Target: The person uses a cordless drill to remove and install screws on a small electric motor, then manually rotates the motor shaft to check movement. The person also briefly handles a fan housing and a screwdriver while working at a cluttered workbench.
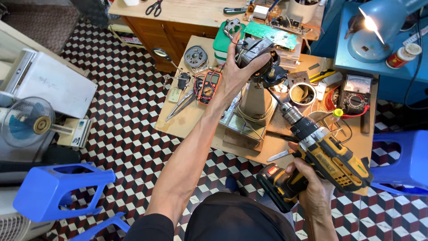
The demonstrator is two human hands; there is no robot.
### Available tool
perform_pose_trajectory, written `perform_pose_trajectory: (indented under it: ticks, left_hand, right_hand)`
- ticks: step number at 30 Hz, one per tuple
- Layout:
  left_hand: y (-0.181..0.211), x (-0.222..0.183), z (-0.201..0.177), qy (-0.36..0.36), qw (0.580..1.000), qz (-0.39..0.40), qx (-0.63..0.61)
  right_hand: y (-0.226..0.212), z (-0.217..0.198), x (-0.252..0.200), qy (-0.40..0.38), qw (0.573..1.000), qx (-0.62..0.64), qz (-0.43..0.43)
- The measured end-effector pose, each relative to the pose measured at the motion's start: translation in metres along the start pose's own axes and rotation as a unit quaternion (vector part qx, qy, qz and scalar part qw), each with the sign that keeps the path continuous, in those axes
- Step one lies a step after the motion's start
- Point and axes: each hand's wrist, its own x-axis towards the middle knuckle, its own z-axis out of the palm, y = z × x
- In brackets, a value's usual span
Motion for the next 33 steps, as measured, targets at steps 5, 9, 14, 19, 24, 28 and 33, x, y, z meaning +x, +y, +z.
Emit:
perform_pose_trajectory:
  ticks: [5, 9, 14, 19, 24, 28, 33]
  left_hand:
    - [0.009, 0.0, -0.003, -0.003, 0.999, -0.029, -0.014]
    - [0.005, 0.0, -0.003, -0.003, 0.999, -0.032, -0.012]
    - [0.001, 0.003, -0.003, -0.004, 1.0, -0.028, -0.009]
    - [0.0, 0.003, -0.002, -0.002, 0.999, -0.03, -0.016]
    - [-0.001, 0.002, -0.003, 0.005, 0.999, -0.036, 0.006]
    - [-0.001, 0.002, -0.003, 0.002, 0.999, -0.035, -0.001]
    - [0.0, 0.0, -0.002, 0.001, 0.999, -0.04, -0.003]
  right_hand:
    - [0.003, 0.009, 0.0, -0.006, 0.999, 0.033, -0.001]
    - [0.005, 0.012, -0.001, -0.002, 0.999, 0.046, 0.001]
    - [0.008, 0.009, -0.002, -0.015, 0.999, 0.037, -0.037]
    - [0.012, 0.006, 0.002, -0.02, 0.998, 0.05, -0.035]
    - [0.013, 0.001, 0.006, -0.033, 0.997, 0.064, -0.02]
    - [0.013, -0.001, 0.005, -0.039, 0.996, 0.073, -0.023]
    - [0.013, -0.004, 0.008, -0.043, 0.996, 0.072, -0.016]
